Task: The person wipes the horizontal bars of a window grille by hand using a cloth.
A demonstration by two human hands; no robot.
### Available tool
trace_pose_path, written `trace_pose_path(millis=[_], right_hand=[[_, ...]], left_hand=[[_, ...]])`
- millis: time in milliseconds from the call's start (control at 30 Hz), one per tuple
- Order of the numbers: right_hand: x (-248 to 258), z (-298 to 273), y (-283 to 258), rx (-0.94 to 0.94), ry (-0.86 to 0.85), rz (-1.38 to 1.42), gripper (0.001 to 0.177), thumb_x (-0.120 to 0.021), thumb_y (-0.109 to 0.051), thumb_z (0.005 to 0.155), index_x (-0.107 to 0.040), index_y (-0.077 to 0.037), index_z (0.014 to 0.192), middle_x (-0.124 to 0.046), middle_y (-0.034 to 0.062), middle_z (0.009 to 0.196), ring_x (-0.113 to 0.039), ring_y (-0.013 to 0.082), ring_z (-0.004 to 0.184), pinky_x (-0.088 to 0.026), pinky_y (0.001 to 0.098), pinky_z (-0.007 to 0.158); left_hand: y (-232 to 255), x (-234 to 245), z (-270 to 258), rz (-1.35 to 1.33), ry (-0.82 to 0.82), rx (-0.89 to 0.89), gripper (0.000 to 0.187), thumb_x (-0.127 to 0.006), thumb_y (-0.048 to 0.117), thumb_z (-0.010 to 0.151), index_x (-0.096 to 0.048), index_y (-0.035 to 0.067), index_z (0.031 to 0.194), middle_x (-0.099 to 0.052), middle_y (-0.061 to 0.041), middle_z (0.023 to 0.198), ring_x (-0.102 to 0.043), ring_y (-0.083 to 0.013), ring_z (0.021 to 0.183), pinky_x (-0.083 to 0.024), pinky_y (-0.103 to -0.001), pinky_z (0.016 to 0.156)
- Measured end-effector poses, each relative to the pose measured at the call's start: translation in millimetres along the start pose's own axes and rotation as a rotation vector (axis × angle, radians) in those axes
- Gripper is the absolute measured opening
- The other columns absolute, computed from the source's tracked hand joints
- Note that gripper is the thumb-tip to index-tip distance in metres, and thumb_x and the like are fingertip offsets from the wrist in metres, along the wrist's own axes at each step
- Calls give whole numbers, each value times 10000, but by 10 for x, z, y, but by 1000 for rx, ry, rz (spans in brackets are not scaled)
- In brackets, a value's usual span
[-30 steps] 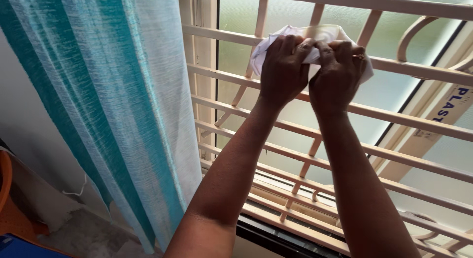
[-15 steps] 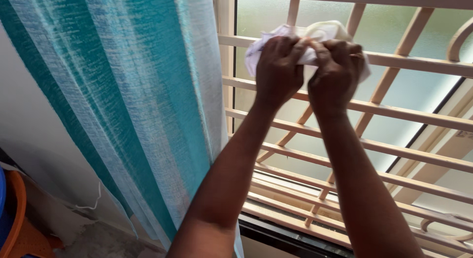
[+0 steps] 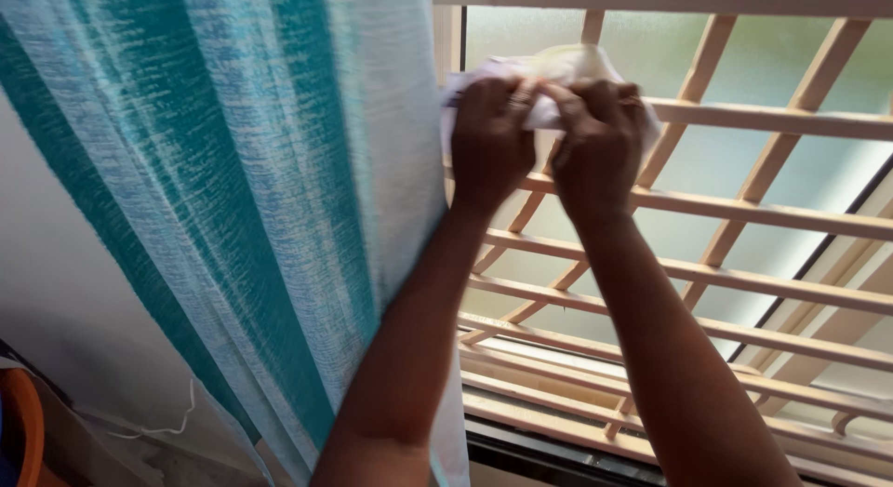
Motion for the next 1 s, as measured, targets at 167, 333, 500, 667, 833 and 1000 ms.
trace_pose_path(millis=[167,333,500,667,833,1000], right_hand=[[-209,32,-185,45,-1,7,252,-712,10,993,-791,-88,1211,-717,18,1126,-637,254,1083,-534,414,989],[-340,47,-226,9,-29,20,230,-710,24,995,-782,-74,1190,-715,32,1147,-648,252,1088,-532,425,972],[-736,115,-645,41,23,21,341,-702,31,917,-793,-116,1212,-697,22,1105,-631,276,1073,-509,445,955],[-765,5,-877,68,-40,123,351,-685,19,938,-785,-116,1247,-673,38,1111,-595,268,1068,-503,441,915],[-809,-341,-1062,13,-92,158,275,-699,-10,967,-775,-132,1201,-677,46,1102,-627,268,1057,-526,458,924],[-830,-641,-1025,79,-140,108,288,-673,-12,969,-745,-92,1236,-694,104,1189,-668,307,1041,-526,476,918]], left_hand=[[-255,215,-15,-39,21,4,299,-685,35,915,-730,79,1207,-647,-92,1096,-626,-295,1058,-526,-443,977],[-412,275,3,-73,-21,-9,327,-691,33,862,-738,76,1183,-647,-92,1090,-618,-310,1037,-515,-446,953],[-887,555,-1,-28,-24,-31,336,-710,-2,838,-728,87,1161,-643,-87,1107,-621,-314,1087,-501,-450,1002],[-1017,781,-246,49,-22,-77,406,-685,-90,825,-720,65,1199,-648,-108,1140,-626,-305,1118,-523,-431,970],[-1080,755,-740,57,-78,-28,375,-677,-69,871,-682,67,1220,-665,-115,1171,-647,-291,1140,-536,-422,998],[-1020,567,-1041,97,-116,57,350,-616,13,889,-621,48,1238,-676,-138,1254,-653,-316,1227,-480,-452,1105]])
Point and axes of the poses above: each hand's wrist, its own z-axis towards the middle knuckle, its own x-axis out of the back of the hand, y = z × x, the point moved 4 cm from there along z, towards the middle knuckle
